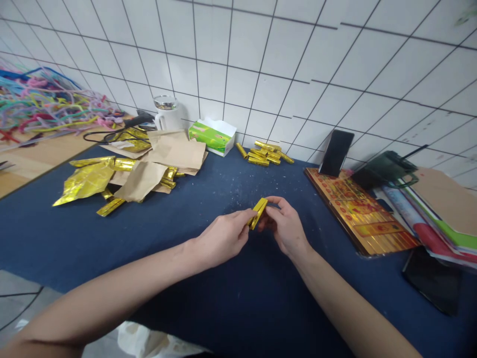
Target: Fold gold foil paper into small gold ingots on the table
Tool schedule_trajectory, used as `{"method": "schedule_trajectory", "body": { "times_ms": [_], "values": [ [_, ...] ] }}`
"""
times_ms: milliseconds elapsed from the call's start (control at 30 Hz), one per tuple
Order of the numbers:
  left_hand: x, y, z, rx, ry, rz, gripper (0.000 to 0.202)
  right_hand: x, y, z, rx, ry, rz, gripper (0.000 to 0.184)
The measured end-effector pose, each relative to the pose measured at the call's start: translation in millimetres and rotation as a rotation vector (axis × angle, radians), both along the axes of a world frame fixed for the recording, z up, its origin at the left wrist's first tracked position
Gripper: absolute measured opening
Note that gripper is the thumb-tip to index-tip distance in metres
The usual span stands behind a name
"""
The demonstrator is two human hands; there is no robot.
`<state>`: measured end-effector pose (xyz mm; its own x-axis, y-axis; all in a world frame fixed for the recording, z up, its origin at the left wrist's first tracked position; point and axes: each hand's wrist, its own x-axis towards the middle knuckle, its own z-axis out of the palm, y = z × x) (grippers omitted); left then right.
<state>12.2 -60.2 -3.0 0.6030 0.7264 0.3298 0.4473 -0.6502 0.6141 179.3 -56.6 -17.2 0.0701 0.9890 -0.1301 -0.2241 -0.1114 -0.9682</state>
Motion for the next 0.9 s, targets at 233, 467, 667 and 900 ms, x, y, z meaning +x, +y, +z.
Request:
{"method": "schedule_trajectory", "body": {
  "times_ms": [233, 467, 667, 900],
  "values": [
    [-0.3, -0.2, 0.7, 0.002, 0.020, 0.017, 0.025, -2.2, -2.3, 0.7, -0.016, 0.007, 0.075, 0.029],
    [0.2, -0.4, 1.7, 0.046, 0.034, 0.032, 0.029, -4.5, -3.5, -0.1, -0.040, -0.017, 0.084, 0.051],
    [-0.2, -1.1, 1.0, 0.047, 0.100, 0.049, 0.030, -5.3, -3.0, -1.4, -0.061, 0.008, 0.085, 0.051],
    [1.5, -3.2, 1.5, 0.038, 0.179, 0.018, 0.026, -7.5, -4.7, 0.9, -0.111, 0.013, 0.090, 0.052]
  ]
}}
